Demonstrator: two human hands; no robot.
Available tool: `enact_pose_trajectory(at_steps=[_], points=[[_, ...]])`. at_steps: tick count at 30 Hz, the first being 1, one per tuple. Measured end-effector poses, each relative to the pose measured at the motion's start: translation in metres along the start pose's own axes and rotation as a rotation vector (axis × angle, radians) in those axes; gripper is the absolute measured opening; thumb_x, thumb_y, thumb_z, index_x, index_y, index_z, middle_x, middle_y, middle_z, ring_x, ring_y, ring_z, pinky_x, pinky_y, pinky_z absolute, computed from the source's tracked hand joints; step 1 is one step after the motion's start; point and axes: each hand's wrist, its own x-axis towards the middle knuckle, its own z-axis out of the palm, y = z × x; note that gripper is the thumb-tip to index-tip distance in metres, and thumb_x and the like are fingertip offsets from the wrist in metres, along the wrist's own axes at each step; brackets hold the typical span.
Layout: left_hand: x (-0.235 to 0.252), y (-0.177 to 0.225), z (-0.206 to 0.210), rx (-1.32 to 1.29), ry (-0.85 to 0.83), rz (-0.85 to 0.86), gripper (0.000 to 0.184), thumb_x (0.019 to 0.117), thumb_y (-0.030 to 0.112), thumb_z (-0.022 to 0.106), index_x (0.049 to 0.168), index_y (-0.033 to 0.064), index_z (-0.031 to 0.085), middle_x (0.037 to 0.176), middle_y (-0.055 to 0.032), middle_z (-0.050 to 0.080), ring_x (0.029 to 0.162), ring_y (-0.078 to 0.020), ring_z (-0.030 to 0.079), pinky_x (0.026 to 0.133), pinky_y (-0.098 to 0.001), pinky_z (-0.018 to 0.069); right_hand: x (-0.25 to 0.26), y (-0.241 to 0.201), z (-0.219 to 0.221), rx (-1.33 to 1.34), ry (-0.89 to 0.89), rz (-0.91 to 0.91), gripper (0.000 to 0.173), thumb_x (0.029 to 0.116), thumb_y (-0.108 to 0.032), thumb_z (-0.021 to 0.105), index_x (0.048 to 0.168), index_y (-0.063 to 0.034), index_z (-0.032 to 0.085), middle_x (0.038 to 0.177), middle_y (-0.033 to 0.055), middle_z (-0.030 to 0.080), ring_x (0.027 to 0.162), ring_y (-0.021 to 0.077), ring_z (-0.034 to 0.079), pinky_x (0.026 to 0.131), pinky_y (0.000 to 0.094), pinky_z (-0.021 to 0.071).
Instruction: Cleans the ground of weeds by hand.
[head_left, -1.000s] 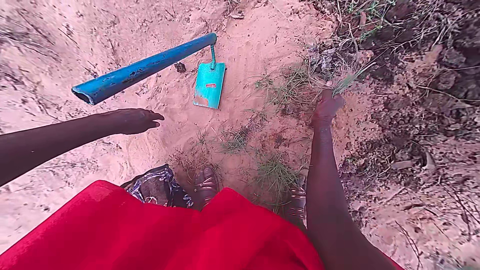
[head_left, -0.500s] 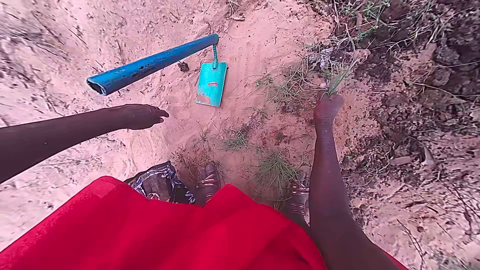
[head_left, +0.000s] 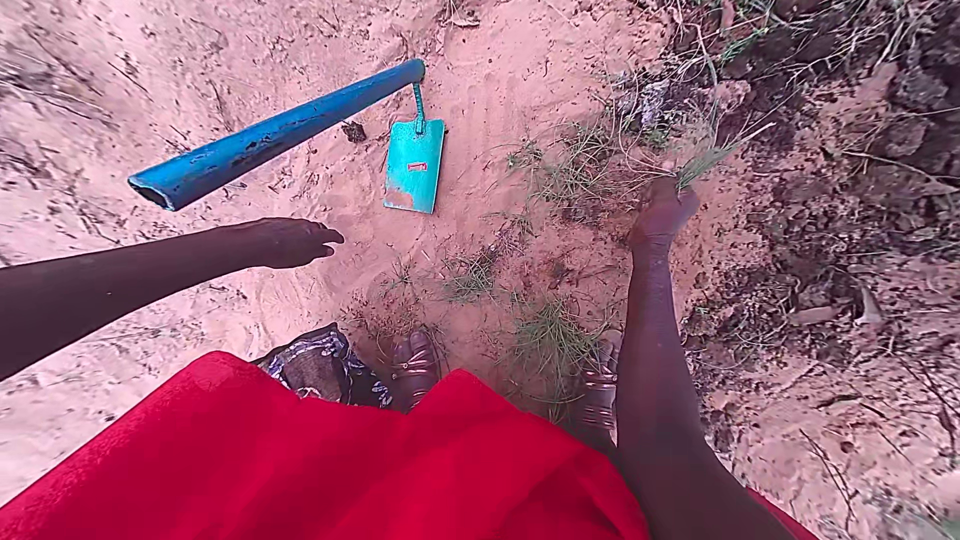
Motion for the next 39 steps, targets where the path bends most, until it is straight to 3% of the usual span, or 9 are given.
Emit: enact_pose_trajectory(at_steps=[3,8,12,14,17,21,25,31,39], points=[[0.004,0.001,-0.006,0.056,0.050,0.035,0.041,0.1116,0.021,0.044,0.148,0.0053,0.052,0.142,-0.0223,0.059,0.133,-0.0399,0.057,0.110,-0.0561,0.0438,0.003,-0.005,0.002,-0.067,0.000,0.052,0.026,0.1007,-0.014,0.056,0.075,-0.0139,0.051,0.062,-0.0108,0.041,0.053,-0.0009,0.042,0.057,0.0216,0.0425],[0.009,-0.002,-0.005,0.089,0.172,0.119,0.039,0.1115,0.018,0.044,0.148,0.0057,0.053,0.140,-0.0226,0.060,0.130,-0.0407,0.059,0.109,-0.0566,0.0445,-0.023,-0.024,-0.010,-0.475,-0.223,-0.021,0.035,0.1053,-0.023,0.053,0.103,0.0092,0.067,0.085,0.0189,0.063,0.081,0.0267,0.060,0.084,0.0492,0.0477],[-0.008,0.011,-0.010,0.008,0.092,0.092,0.040,0.1106,0.011,0.044,0.149,0.0019,0.050,0.142,-0.0245,0.058,0.134,-0.0408,0.056,0.112,-0.0541,0.0417,-0.170,-0.064,0.051,-0.294,-0.539,-0.507,0.022,0.0912,-0.012,0.065,0.077,0.0041,0.068,0.060,0.0147,0.062,0.055,0.0297,0.063,0.053,0.0483,0.0488],[-0.013,0.020,-0.013,0.002,0.054,0.063,0.041,0.1102,0.014,0.047,0.149,0.0014,0.050,0.141,-0.0253,0.059,0.134,-0.0403,0.055,0.112,-0.0540,0.0410,-0.220,-0.083,0.083,-0.364,-0.814,-0.529,0.016,0.0896,-0.011,0.067,0.086,0.0029,0.074,0.071,0.0184,0.070,0.068,0.0361,0.072,0.060,0.0526,0.0534],[-0.008,0.030,-0.007,0.050,0.020,0.101,0.042,0.1098,0.021,0.050,0.148,0.0033,0.052,0.141,-0.0249,0.059,0.135,-0.0399,0.054,0.114,-0.0543,0.0398,-0.181,-0.070,0.084,-0.676,-0.971,-0.362,0.021,0.1013,-0.018,0.061,0.102,0.0008,0.071,0.091,0.0216,0.072,0.089,0.0404,0.072,0.074,0.0578,0.0541],[0.008,0.018,-0.008,0.119,0.133,0.174,0.044,0.1095,0.026,0.051,0.149,0.0069,0.052,0.140,-0.0220,0.061,0.132,-0.0394,0.058,0.110,-0.0562,0.0430,-0.066,-0.056,0.025,-0.790,-0.446,-0.472,0.026,0.1004,-0.013,0.057,0.109,0.0094,0.068,0.100,0.0326,0.070,0.097,0.0522,0.069,0.082,0.0660,0.0523],[-0.004,0.008,-0.010,0.047,0.197,0.095,0.045,0.1103,0.027,0.049,0.152,0.0108,0.049,0.147,-0.0197,0.055,0.135,-0.0386,0.055,0.111,-0.0577,0.0422,0.028,-0.060,-0.035,-0.424,0.038,-0.176,0.042,0.1090,-0.030,0.048,0.126,0.0052,0.063,0.110,0.0199,0.069,0.102,0.0248,0.066,0.097,0.0432,0.0500],[-0.023,-0.030,0.027,-0.057,0.157,-0.037,0.046,0.1102,0.026,0.049,0.152,0.0079,0.048,0.149,-0.0210,0.054,0.138,-0.0390,0.052,0.114,-0.0563,0.0396,0.104,-0.010,-0.029,-0.622,-0.348,-0.060,0.037,0.0892,-0.010,0.072,0.120,0.0097,0.064,0.116,0.0332,0.065,0.108,0.0453,0.065,0.094,0.0650,0.0481],[0.026,-0.095,0.114,-0.044,0.115,-0.016,0.046,0.1078,0.032,0.054,0.149,0.0132,0.053,0.140,-0.0190,0.061,0.128,-0.0381,0.060,0.106,-0.0591,0.0458,0.083,-0.025,0.030,-1.204,-0.464,0.059,0.050,0.0937,-0.020,0.065,0.136,0.0059,0.057,0.143,0.0335,0.052,0.125,0.0513,0.058,0.094,0.0708,0.0482]])
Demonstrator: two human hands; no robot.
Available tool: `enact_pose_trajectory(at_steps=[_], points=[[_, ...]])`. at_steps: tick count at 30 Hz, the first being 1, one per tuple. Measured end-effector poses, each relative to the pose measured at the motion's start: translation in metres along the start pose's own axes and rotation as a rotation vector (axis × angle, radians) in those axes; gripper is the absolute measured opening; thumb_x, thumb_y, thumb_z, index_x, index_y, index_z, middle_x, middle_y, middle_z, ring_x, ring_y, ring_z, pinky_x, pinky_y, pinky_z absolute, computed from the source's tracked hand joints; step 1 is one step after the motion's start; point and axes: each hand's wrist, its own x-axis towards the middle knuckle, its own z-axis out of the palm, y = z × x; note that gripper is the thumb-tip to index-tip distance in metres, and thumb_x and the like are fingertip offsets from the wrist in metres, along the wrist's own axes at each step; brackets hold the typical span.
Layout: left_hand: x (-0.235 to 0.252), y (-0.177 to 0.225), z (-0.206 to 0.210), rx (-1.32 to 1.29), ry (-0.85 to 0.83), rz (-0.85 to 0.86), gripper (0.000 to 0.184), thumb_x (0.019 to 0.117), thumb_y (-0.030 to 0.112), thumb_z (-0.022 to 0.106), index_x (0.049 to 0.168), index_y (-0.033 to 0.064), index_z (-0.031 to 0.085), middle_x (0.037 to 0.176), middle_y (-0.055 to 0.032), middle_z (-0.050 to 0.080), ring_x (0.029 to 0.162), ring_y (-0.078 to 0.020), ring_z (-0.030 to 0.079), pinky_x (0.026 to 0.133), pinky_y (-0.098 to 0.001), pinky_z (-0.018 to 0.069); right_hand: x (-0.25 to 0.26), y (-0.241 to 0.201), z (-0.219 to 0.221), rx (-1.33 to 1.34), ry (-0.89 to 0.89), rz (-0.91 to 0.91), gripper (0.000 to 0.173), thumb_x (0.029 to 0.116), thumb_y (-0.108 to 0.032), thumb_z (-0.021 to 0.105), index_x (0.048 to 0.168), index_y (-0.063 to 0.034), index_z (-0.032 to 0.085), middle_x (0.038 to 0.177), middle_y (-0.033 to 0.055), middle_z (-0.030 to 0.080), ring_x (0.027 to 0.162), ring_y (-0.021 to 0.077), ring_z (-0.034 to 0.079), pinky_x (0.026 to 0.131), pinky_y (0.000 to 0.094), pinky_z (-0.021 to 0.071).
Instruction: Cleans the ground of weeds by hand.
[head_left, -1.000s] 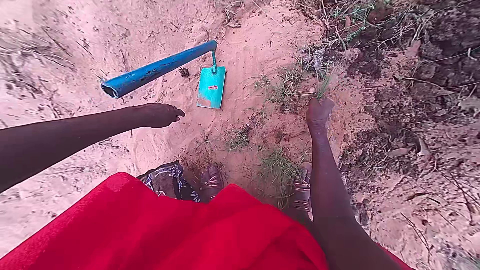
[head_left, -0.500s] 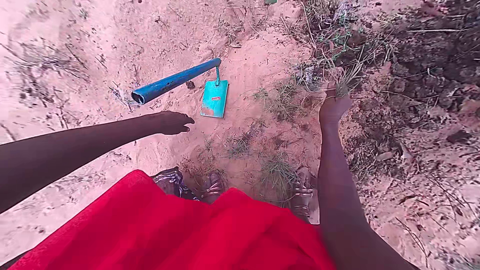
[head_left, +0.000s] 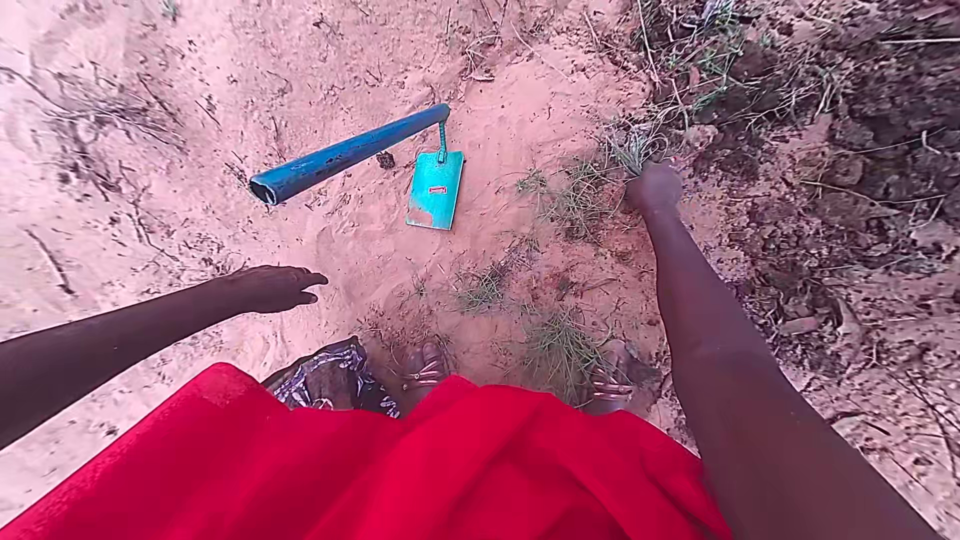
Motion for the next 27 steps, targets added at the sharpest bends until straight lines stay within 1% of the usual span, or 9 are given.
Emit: enact_pose_trajectory(at_steps=[3,5,7,10,13,16,21,24,27], points=[[0.006,0.008,-0.009,0.014,0.022,0.046,0.048,0.1074,0.033,0.055,0.152,0.0165,0.051,0.138,-0.0190,0.062,0.125,-0.0382,0.062,0.105,-0.0587,0.0473,0.000,-0.008,0.005,-0.009,-0.038,0.033,0.054,0.0936,-0.026,0.066,0.131,0.0111,0.056,0.137,0.0345,0.056,0.127,0.0504,0.057,0.095,0.0691,0.0472],[0.004,0.021,-0.030,0.036,0.067,0.056,0.048,0.1068,0.033,0.056,0.151,0.0169,0.052,0.135,-0.0191,0.064,0.122,-0.0379,0.064,0.102,-0.0582,0.0494,0.003,-0.008,0.009,0.005,-0.032,0.030,0.052,0.0944,-0.027,0.066,0.132,0.0082,0.059,0.142,0.0343,0.053,0.132,0.0512,0.052,0.098,0.0698,0.0451],[-0.021,0.064,-0.078,0.026,-0.039,-0.043,0.050,0.1093,0.028,0.051,0.157,0.0149,0.042,0.147,-0.0192,0.056,0.135,-0.0374,0.055,0.111,-0.0563,0.0423,0.003,-0.009,0.010,0.015,-0.002,0.017,0.050,0.0936,-0.024,0.066,0.135,0.0026,0.060,0.147,0.0323,0.049,0.132,0.0506,0.052,0.096,0.0695,0.0467],[-0.042,0.097,-0.118,-0.002,0.007,-0.055,0.048,0.1099,0.025,0.050,0.155,0.0093,0.044,0.149,-0.0213,0.053,0.137,-0.0391,0.053,0.112,-0.0570,0.0413,0.005,-0.011,0.009,0.002,-0.014,0.002,0.052,0.0924,-0.022,0.068,0.137,0.0032,0.058,0.151,0.0319,0.044,0.133,0.0511,0.051,0.096,0.0695,0.0470],[-0.038,0.094,-0.124,0.000,0.086,0.001,0.047,0.1105,0.027,0.048,0.154,0.0095,0.045,0.148,-0.0219,0.054,0.136,-0.0400,0.054,0.111,-0.0575,0.0422,0.002,0.006,0.012,0.004,0.004,-0.093,0.051,0.0922,-0.021,0.069,0.134,0.0067,0.057,0.140,0.0344,0.053,0.126,0.0531,0.056,0.094,0.0716,0.0477],[-0.036,0.091,-0.120,0.003,0.072,-0.017,0.048,0.1106,0.028,0.048,0.155,0.0104,0.045,0.149,-0.0215,0.053,0.135,-0.0399,0.055,0.110,-0.0581,0.0427,0.002,0.021,0.007,0.073,-0.013,-0.165,0.050,0.0953,-0.022,0.066,0.131,0.0107,0.055,0.127,0.0374,0.061,0.121,0.0553,0.059,0.095,0.0739,0.0442],[-0.044,0.094,-0.116,0.086,-0.010,-0.071,0.047,0.1100,0.027,0.050,0.154,0.0095,0.047,0.147,-0.0216,0.055,0.134,-0.0406,0.055,0.109,-0.0589,0.0426,0.003,0.006,-0.012,0.097,-0.070,-0.016,0.055,0.1049,-0.039,0.052,0.115,0.0140,0.063,0.124,0.0377,0.062,0.121,0.0519,0.059,0.096,0.0709,0.0439],[-0.043,0.095,-0.112,0.104,0.000,-0.048,0.046,0.1097,0.028,0.050,0.152,0.0103,0.050,0.147,-0.0200,0.056,0.134,-0.0398,0.056,0.109,-0.0592,0.0428,-0.006,0.024,0.003,0.111,-0.031,0.023,0.055,0.1062,-0.040,0.047,0.119,0.0119,0.062,0.127,0.0371,0.061,0.124,0.0513,0.058,0.097,0.0698,0.0442],[-0.034,0.094,-0.105,0.121,0.049,0.043,0.045,0.1095,0.029,0.051,0.151,0.0101,0.051,0.145,-0.0197,0.057,0.130,-0.0398,0.058,0.107,-0.0589,0.0447,-0.022,0.057,0.010,0.202,-0.007,0.034,0.054,0.1060,-0.038,0.048,0.119,0.0123,0.062,0.126,0.0373,0.061,0.125,0.0514,0.057,0.100,0.0694,0.0418]])
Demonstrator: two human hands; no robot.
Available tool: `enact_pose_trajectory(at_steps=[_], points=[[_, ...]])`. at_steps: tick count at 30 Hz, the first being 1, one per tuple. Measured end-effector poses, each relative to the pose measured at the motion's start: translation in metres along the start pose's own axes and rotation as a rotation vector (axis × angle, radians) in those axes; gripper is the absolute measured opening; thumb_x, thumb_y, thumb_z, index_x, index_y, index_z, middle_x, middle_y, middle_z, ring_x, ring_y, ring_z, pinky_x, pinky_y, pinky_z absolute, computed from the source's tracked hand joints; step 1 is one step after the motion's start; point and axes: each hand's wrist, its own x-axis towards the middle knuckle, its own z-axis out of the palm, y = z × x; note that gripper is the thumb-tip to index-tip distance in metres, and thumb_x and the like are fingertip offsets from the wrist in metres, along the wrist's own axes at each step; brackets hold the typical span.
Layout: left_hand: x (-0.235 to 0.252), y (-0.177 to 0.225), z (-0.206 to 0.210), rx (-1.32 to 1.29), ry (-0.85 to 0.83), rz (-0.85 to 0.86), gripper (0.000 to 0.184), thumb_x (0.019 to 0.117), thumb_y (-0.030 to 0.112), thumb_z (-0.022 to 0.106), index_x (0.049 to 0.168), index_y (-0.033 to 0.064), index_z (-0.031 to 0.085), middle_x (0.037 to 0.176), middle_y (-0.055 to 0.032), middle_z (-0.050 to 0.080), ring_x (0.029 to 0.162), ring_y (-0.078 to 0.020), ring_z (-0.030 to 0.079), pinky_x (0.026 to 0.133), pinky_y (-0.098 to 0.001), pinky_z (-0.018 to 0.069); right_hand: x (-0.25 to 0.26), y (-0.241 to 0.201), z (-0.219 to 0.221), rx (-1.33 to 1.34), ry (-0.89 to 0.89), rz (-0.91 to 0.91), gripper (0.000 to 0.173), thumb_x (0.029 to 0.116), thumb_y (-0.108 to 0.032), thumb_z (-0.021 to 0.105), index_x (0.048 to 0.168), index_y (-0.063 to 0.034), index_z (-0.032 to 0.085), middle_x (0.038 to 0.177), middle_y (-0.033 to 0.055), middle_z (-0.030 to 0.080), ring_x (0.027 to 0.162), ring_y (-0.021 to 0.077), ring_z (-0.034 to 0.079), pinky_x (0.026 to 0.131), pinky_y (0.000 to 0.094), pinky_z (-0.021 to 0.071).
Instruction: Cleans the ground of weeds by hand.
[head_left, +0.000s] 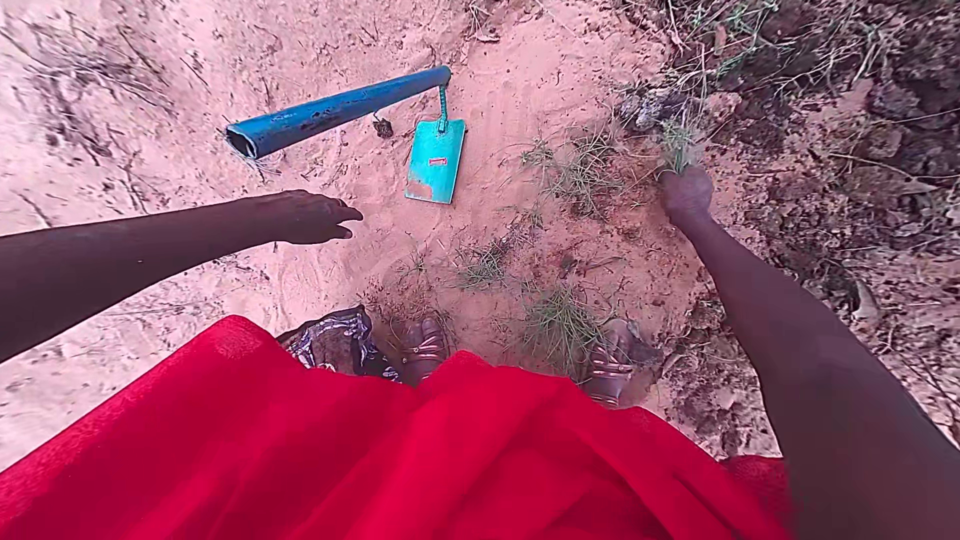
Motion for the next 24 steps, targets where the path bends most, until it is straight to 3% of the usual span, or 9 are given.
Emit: enact_pose_trajectory(at_steps=[3,6,9,11,14,17,20,22,24], points=[[0.006,-0.002,0.008,0.013,0.035,0.050,0.045,0.1097,0.031,0.050,0.150,0.0114,0.052,0.144,-0.0188,0.058,0.129,-0.0393,0.059,0.105,-0.0592,0.0455,-0.020,0.012,-0.002,0.065,0.010,-0.011,0.052,0.1070,-0.036,0.048,0.117,0.0128,0.063,0.123,0.0380,0.061,0.123,0.0520,0.058,0.100,0.0692,0.0416],[0.008,-0.004,0.011,0.030,0.021,0.056,0.045,0.1100,0.031,0.049,0.151,0.0124,0.052,0.146,-0.0178,0.057,0.132,-0.0385,0.057,0.107,-0.0594,0.0442,-0.074,0.023,0.010,0.200,-0.047,-0.010,0.050,0.1100,-0.034,0.046,0.118,0.0126,0.061,0.113,0.0359,0.063,0.111,0.0487,0.061,0.094,0.0667,0.0426],[0.010,-0.004,0.011,0.045,0.025,0.057,0.046,0.1098,0.030,0.050,0.151,0.0103,0.051,0.144,-0.0206,0.057,0.131,-0.0409,0.057,0.106,-0.0610,0.0440,-0.087,0.037,0.028,0.472,-0.028,-0.027,0.048,0.1042,-0.035,0.061,0.125,0.0076,0.059,0.110,0.0242,0.064,0.099,0.0313,0.062,0.091,0.0538,0.0483],[0.009,-0.007,0.011,0.068,0.027,0.042,0.046,0.1094,0.030,0.051,0.151,0.0099,0.051,0.143,-0.0213,0.058,0.129,-0.0418,0.058,0.105,-0.0617,0.0449,-0.075,0.028,0.030,0.504,0.042,-0.092,0.046,0.0948,-0.030,0.073,0.122,0.0057,0.062,0.109,0.0231,0.066,0.099,0.0305,0.065,0.091,0.0538,0.0510],[0.009,-0.008,0.011,0.082,0.042,0.050,0.046,0.1095,0.031,0.050,0.151,0.0108,0.051,0.142,-0.0207,0.059,0.128,-0.0414,0.059,0.104,-0.0614,0.0458,-0.068,-0.013,0.008,0.115,-0.004,-0.215,0.042,0.0982,-0.027,0.068,0.108,0.0134,0.065,0.112,0.0367,0.065,0.113,0.0503,0.063,0.096,0.0682,0.0441],[0.007,-0.008,0.016,0.063,0.039,0.057,0.045,0.1098,0.030,0.049,0.151,0.0111,0.051,0.143,-0.0207,0.058,0.130,-0.0414,0.058,0.105,-0.0613,0.0451,-0.064,-0.056,0.013,-0.247,-0.233,-0.403,0.030,0.0957,-0.016,0.068,0.101,0.0130,0.067,0.109,0.0379,0.065,0.110,0.0544,0.063,0.090,0.0725,0.0446],[0.004,-0.009,0.022,0.053,0.007,0.044,0.047,0.1097,0.031,0.050,0.152,0.0105,0.050,0.146,-0.0208,0.056,0.133,-0.0413,0.056,0.108,-0.0614,0.0435,-0.066,-0.072,0.047,-0.598,-0.343,-0.653,0.030,0.0908,-0.017,0.072,0.114,0.0017,0.071,0.122,0.0295,0.066,0.126,0.0507,0.056,0.097,0.0741,0.0396],[0.004,-0.009,0.027,0.060,0.000,0.048,0.047,0.1095,0.031,0.050,0.152,0.0098,0.050,0.145,-0.0209,0.057,0.133,-0.0407,0.056,0.108,-0.0606,0.0438,-0.067,-0.058,0.060,-0.669,-0.338,-0.811,0.043,0.0835,-0.014,0.076,0.126,-0.0078,0.070,0.129,0.0246,0.066,0.133,0.0509,0.050,0.100,0.0756,0.0357],[0.005,-0.011,0.029,0.056,0.005,0.045,0.047,0.1095,0.031,0.050,0.151,0.0102,0.050,0.144,-0.0204,0.058,0.133,-0.0399,0.056,0.108,-0.0604,0.0439,-0.067,-0.035,0.049,-0.745,-0.391,-0.921,0.048,0.0808,-0.016,0.082,0.127,-0.0146,0.071,0.131,0.0210,0.066,0.137,0.0498,0.047,0.105,0.0726,0.0363]])
